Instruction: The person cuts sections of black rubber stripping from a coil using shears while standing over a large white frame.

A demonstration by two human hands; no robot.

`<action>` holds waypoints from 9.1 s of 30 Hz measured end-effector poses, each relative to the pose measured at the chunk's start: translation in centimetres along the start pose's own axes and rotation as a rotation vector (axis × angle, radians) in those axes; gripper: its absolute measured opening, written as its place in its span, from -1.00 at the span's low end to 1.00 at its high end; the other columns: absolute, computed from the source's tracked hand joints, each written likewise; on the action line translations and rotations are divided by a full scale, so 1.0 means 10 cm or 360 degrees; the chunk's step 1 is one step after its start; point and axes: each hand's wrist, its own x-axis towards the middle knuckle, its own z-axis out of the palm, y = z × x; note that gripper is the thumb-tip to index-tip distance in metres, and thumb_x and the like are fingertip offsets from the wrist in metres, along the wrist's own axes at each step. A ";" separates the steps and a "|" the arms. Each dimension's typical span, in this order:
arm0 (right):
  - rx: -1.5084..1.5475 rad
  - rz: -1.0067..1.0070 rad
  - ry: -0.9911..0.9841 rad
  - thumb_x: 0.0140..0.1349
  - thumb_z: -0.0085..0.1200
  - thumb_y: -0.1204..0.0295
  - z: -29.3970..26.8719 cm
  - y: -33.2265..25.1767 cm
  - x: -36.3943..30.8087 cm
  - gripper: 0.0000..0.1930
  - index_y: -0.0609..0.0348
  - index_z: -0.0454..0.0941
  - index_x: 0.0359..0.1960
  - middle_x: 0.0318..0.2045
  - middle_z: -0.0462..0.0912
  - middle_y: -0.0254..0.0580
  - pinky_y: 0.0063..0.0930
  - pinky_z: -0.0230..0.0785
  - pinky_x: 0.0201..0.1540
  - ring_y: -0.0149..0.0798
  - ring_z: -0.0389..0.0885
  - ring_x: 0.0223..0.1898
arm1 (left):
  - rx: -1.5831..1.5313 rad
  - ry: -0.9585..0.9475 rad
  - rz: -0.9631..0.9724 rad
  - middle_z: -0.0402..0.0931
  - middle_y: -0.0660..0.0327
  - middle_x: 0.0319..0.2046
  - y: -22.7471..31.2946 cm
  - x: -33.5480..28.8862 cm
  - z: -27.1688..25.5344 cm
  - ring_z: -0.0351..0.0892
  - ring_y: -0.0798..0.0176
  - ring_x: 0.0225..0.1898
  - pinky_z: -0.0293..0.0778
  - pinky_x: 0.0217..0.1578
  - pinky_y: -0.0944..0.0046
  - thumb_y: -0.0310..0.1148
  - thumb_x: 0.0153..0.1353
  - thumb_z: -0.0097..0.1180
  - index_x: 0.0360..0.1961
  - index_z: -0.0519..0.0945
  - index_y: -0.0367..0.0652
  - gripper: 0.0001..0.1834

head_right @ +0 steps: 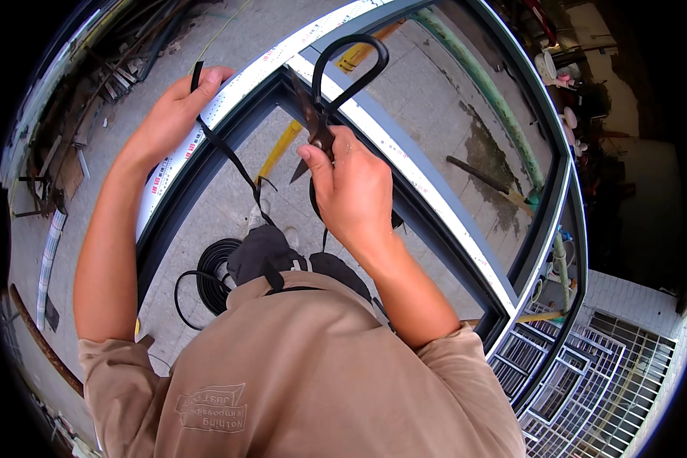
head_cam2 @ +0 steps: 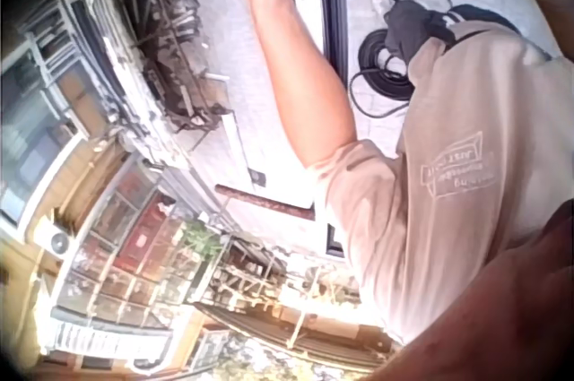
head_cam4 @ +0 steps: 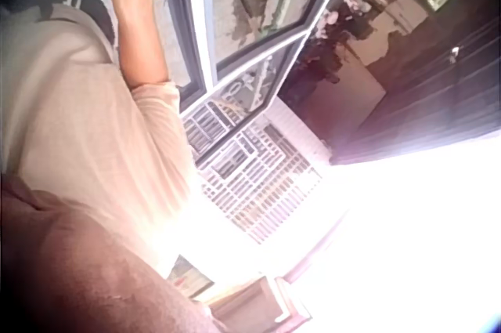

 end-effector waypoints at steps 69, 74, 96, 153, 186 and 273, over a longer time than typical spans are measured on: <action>-0.0684 -0.0382 0.0730 0.23 0.28 0.41 1.12 0.30 0.45 -0.96 0.00 0.67 -0.33 -0.56 0.71 -0.28 -0.29 0.54 -0.48 -0.17 0.72 -0.55 | -0.0713 -0.0246 0.0010 0.79 0.16 -0.13 0.10 -0.02 -0.04 0.70 0.43 -0.25 0.59 -0.14 0.41 -0.04 0.63 -0.10 0.38 0.52 -0.27 -0.43; -0.0650 -0.0352 0.0690 0.27 0.28 0.36 1.10 0.22 0.50 -0.93 0.00 0.68 -0.28 -0.52 0.74 -0.24 -0.25 0.56 -0.46 -0.11 0.74 -0.53 | -0.0696 -0.0226 0.0045 0.79 0.16 -0.13 0.12 0.00 -0.04 0.71 0.43 -0.25 0.59 -0.14 0.41 -0.05 0.63 -0.10 0.39 0.51 -0.25 -0.44; -0.0645 -0.0232 0.0577 0.25 0.33 0.32 1.02 0.18 0.44 -0.88 0.05 0.73 -0.27 -0.50 0.75 -0.19 -0.23 0.58 -0.41 -0.08 0.76 -0.49 | -0.0687 -0.0213 0.0063 0.79 0.12 -0.11 0.06 0.01 -0.03 0.70 0.41 -0.26 0.62 -0.16 0.33 -0.06 0.64 -0.11 0.03 0.63 -0.24 -0.55; -0.0048 -0.0103 0.0177 0.21 0.34 0.40 0.85 0.05 -0.05 -0.37 0.16 0.46 0.34 0.32 0.42 0.06 -0.05 0.66 -0.11 0.13 0.74 -0.10 | -0.0753 -0.0238 -0.0091 0.76 -0.02 -0.03 0.19 -0.05 -0.07 0.71 0.40 -0.19 0.61 -0.12 0.35 -0.11 0.66 -0.17 -0.07 0.59 -0.20 -0.59; -0.0158 -0.0183 0.0028 0.27 0.28 0.40 0.95 -0.04 0.08 -0.32 0.42 0.36 0.39 0.37 0.41 0.16 -0.11 0.61 0.13 0.16 0.60 0.23 | -0.0800 -0.0226 -0.0098 0.77 -0.04 -0.15 0.25 -0.06 -0.08 0.75 0.31 -0.24 0.65 -0.12 0.28 -0.11 0.64 -0.09 0.02 0.59 -0.28 -0.59; 0.1109 -0.0460 -0.0241 0.56 0.08 0.27 0.38 0.42 1.59 -0.71 0.26 0.64 -0.21 -0.37 0.71 -0.27 -0.44 0.44 -0.15 -0.43 0.58 -0.28 | -0.0613 0.0930 0.0026 0.70 0.08 -0.06 0.16 -0.42 0.05 0.70 0.23 -0.04 0.59 0.08 0.22 0.00 0.70 -0.37 0.18 0.58 -0.27 -0.41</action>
